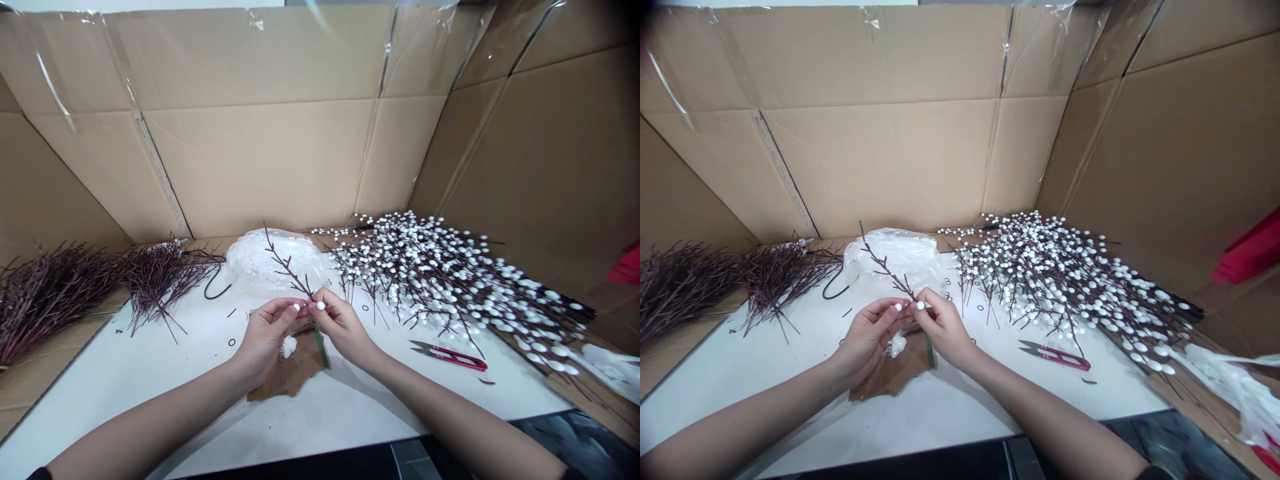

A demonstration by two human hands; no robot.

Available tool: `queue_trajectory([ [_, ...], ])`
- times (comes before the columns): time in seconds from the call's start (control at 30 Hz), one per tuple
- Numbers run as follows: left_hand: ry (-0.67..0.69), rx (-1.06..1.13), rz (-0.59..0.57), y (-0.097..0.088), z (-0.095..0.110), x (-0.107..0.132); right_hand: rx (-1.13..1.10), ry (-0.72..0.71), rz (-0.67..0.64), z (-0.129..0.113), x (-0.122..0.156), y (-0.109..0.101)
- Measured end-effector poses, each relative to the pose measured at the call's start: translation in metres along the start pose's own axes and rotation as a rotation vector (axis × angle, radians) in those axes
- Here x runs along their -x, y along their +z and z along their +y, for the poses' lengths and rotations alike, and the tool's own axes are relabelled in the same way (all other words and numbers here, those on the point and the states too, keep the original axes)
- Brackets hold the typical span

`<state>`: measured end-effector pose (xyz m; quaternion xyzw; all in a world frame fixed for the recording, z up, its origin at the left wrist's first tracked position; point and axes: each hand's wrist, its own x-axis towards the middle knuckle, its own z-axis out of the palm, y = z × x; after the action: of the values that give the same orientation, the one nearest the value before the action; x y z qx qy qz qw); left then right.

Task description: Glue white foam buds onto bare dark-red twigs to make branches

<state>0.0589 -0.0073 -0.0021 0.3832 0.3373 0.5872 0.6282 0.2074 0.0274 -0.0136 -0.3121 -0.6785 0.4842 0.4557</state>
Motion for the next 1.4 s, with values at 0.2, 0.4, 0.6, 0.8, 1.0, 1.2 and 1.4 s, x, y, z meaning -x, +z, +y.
queue_trajectory([
  [0.2, -0.014, 0.028, 0.021, -0.0002, -0.0012, 0.0015, 0.108, -0.044, 0.020, -0.0005, 0.0017, -0.0005],
  [0.4, -0.026, 0.018, 0.031, 0.0010, -0.0016, 0.0020, 0.236, -0.105, 0.049, -0.0029, 0.0020, -0.0016],
  [0.6, -0.023, 0.016, 0.052, 0.0000, -0.0032, 0.0026, 0.303, -0.166, 0.058, -0.0054, 0.0016, -0.0017],
  [0.8, -0.021, 0.004, 0.072, -0.0021, -0.0054, 0.0023, 0.352, -0.209, 0.052, -0.0039, 0.0014, -0.0023],
  [1.0, -0.013, -0.011, 0.087, -0.0040, -0.0072, 0.0028, 0.388, -0.247, 0.023, -0.0037, 0.0019, -0.0027],
  [1.2, -0.008, -0.022, 0.120, -0.0033, -0.0082, 0.0025, 0.383, -0.243, 0.022, -0.0043, 0.0030, -0.0012],
  [1.4, -0.003, -0.029, 0.135, -0.0031, -0.0089, 0.0021, 0.412, -0.249, 0.010, -0.0050, 0.0039, -0.0003],
])
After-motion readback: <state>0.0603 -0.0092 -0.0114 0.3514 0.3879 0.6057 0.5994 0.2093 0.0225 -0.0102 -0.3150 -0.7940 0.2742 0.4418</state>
